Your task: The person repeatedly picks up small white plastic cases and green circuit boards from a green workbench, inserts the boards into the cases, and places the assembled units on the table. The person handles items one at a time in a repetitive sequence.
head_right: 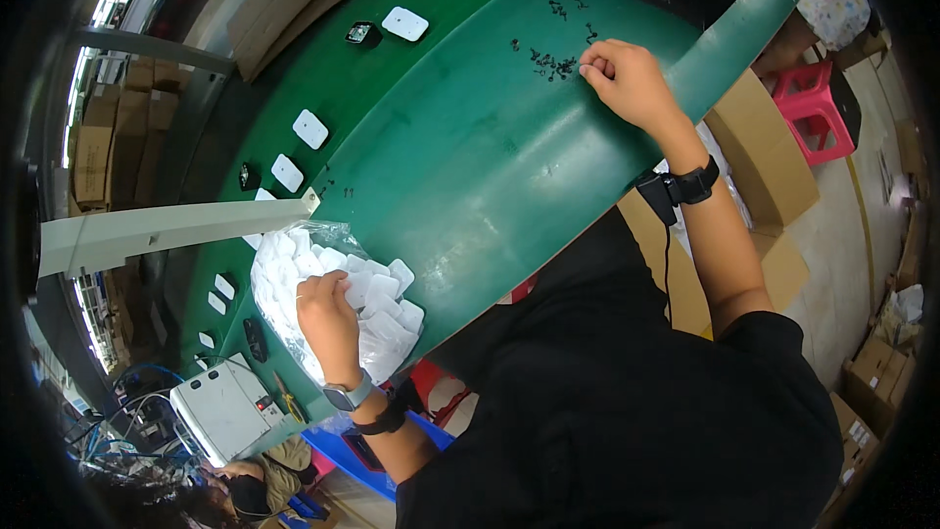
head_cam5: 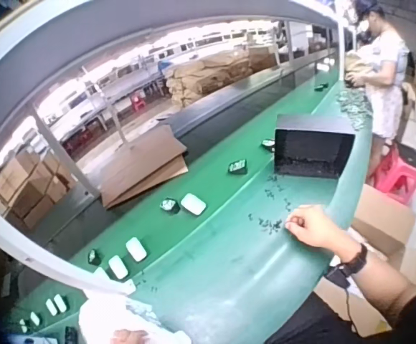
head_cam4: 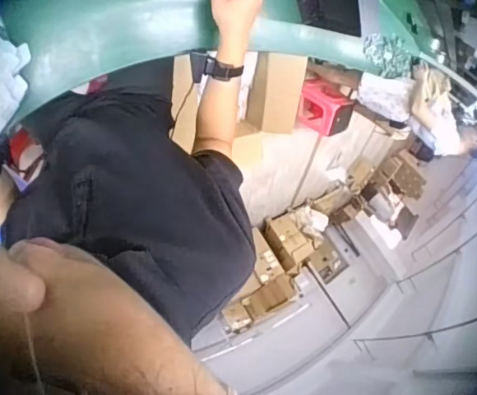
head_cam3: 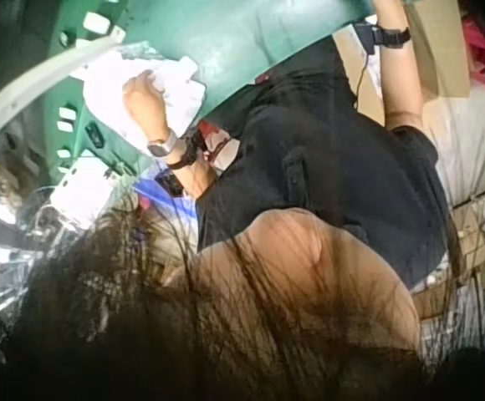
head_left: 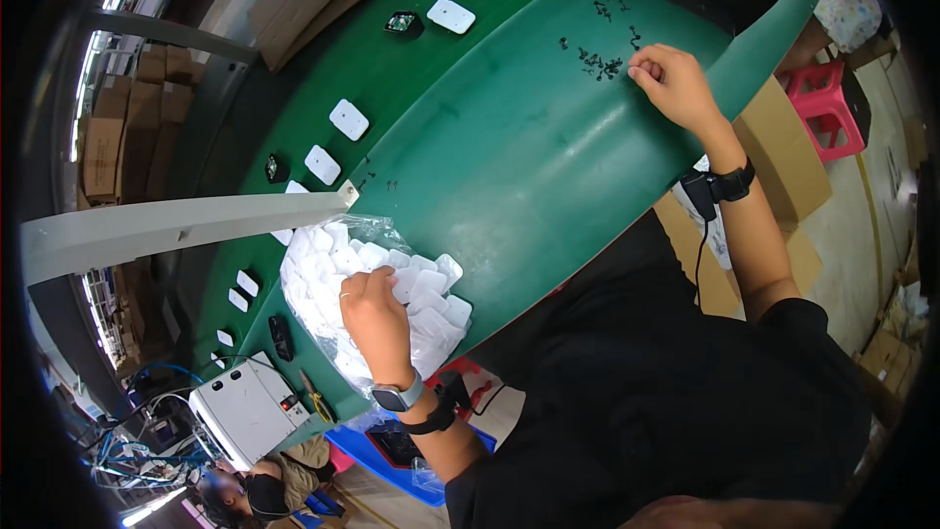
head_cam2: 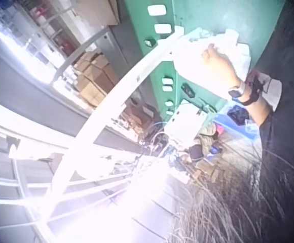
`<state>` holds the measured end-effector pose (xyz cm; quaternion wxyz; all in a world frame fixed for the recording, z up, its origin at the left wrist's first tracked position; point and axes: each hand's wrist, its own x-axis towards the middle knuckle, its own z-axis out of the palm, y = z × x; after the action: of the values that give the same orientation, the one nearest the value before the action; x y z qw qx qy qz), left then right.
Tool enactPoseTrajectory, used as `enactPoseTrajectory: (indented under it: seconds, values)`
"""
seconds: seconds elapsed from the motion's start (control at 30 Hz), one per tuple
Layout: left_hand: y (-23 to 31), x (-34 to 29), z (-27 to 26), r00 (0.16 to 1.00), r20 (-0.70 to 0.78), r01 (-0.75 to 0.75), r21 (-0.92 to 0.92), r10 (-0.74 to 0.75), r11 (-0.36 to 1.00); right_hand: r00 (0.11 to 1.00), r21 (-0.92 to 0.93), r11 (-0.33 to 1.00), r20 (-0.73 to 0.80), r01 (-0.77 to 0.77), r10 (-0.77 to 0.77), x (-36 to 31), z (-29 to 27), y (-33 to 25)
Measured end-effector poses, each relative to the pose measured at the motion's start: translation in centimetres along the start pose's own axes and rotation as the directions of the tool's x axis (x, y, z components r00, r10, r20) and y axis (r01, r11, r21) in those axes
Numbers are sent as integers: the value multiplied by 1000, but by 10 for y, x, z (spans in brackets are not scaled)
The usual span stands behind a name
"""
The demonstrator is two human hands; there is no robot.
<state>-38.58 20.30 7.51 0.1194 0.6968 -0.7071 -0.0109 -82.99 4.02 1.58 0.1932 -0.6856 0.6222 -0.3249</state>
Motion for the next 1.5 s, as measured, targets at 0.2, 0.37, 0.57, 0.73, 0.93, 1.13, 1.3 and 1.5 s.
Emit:
enactPoseTrajectory:
  seconds: [0.2, 0.37, 0.57, 0.73, 0.93, 1.13, 1.3, 1.5]
  values:
    - [-4, 3, -4, 991, -133, -8, -65, -1, 998, 993, -93, 992, -69, 90, -97, 25, 2, 15]
    - [0, -16, -26, 943, -270, 162, -133, -193, 978, 992, -119, 993, -125, 20, -35, 45, -3, 36]
    - [53, -8, -13, 868, -134, 166, -829, -478, 534, 996, -87, 996, -84, 12, -19, 25, -11, 48]
    - [94, -3, 8, 888, 309, 383, -907, -340, 177, 1000, -145, 989, -20, 7, -10, 35, -2, 36]
    - [113, 0, 16, 834, 452, 413, -892, -317, -185, 988, -300, 947, -64, 118, -143, 32, 6, 55]
    - [121, 0, 6, 875, 396, 335, -911, -278, -242, 989, 39, 990, 46, 139, -140, 24, -3, 4]
    - [135, -2, 0, 900, 327, 305, -945, -290, -118, 720, 452, 670, 85, 588, -689, -41, 2, -130]
    - [144, -4, -15, 922, 286, 284, -958, -262, -43, 622, 433, 597, 102, 675, -777, -68, 20, -163]
